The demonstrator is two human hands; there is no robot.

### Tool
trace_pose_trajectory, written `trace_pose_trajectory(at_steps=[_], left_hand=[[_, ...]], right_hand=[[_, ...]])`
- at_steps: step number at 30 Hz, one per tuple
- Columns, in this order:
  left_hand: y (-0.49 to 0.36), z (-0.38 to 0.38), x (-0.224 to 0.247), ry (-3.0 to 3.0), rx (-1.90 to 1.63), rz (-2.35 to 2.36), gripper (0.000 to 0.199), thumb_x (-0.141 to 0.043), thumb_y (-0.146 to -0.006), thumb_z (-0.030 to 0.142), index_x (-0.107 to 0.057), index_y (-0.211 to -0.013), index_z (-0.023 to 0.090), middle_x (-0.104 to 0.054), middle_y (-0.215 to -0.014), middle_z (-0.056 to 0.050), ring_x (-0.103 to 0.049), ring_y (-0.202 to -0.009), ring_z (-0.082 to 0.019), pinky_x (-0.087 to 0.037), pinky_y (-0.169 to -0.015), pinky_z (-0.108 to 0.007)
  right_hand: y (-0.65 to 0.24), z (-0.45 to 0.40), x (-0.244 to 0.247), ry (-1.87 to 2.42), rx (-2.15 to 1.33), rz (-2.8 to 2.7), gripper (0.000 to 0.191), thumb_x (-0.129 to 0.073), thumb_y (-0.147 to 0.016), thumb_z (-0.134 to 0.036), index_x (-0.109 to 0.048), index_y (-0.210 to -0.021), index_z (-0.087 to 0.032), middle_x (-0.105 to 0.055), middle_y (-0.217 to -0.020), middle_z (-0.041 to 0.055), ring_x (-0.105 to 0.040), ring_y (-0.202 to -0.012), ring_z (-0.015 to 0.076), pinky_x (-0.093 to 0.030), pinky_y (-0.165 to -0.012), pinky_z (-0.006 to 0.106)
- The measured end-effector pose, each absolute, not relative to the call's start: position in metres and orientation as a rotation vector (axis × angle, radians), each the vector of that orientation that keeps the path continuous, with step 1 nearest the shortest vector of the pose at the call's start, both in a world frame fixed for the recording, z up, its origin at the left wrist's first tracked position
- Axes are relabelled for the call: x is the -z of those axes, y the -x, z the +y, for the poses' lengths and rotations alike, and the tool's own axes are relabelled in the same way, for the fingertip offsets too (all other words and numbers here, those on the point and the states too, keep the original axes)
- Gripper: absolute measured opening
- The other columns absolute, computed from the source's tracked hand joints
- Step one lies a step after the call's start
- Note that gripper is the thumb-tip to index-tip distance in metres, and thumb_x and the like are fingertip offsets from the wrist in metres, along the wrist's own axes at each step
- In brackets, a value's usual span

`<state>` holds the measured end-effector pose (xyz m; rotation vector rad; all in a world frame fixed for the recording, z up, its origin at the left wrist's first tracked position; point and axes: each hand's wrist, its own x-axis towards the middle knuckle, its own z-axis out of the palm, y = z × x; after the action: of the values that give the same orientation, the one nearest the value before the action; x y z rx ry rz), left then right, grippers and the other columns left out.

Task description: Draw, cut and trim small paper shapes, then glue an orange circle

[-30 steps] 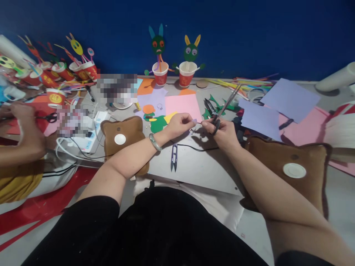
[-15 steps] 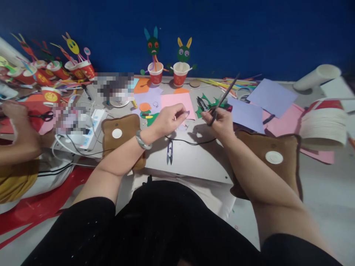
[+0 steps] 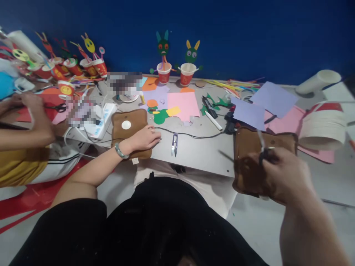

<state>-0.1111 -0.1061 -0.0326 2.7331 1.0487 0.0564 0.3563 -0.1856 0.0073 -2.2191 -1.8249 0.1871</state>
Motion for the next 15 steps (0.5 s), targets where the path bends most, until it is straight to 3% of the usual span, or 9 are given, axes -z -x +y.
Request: trace_pose_trajectory(at_steps=[3,7,15], left_hand=[[0.11,-0.105,0.036,-2.731,-0.114,1.051,0.035,-0.037,-0.108,0.034,-0.065,-0.094,0.019,-0.066,-0.08,-0.005,-0.055,-0.077,-0.02,-0.041,-0.114,-0.043],[0.115,-0.11,0.035,-2.655,-0.196,1.06,0.031,-0.042,-0.106,0.037,-0.066,-0.095,0.02,-0.07,-0.088,-0.008,-0.059,-0.086,-0.023,-0.046,-0.097,-0.038],[0.115,-0.149,0.042,-2.602,-0.233,0.932,0.032,-0.043,-0.106,0.04,-0.067,-0.094,0.022,-0.066,-0.076,-0.007,-0.056,-0.084,-0.025,-0.045,-0.087,-0.037]], right_hand=[[-0.338,-0.213,0.012,2.266,-0.225,-1.887,0.019,-0.061,-0.073,-0.045,-0.047,-0.072,-0.032,-0.066,-0.086,0.0141,-0.066,-0.093,0.0404,-0.053,-0.077,0.052],[-0.318,-0.22,0.02,2.346,-0.123,-1.798,0.024,-0.06,-0.077,-0.045,-0.04,-0.073,-0.033,-0.061,-0.095,0.0169,-0.063,-0.108,0.0465,-0.052,-0.085,0.059],[-0.315,-0.205,0.017,2.431,-0.293,-1.792,0.027,-0.068,-0.072,-0.04,-0.041,-0.069,-0.034,-0.053,-0.074,0.0079,-0.063,-0.082,0.0396,-0.045,-0.072,0.05]])
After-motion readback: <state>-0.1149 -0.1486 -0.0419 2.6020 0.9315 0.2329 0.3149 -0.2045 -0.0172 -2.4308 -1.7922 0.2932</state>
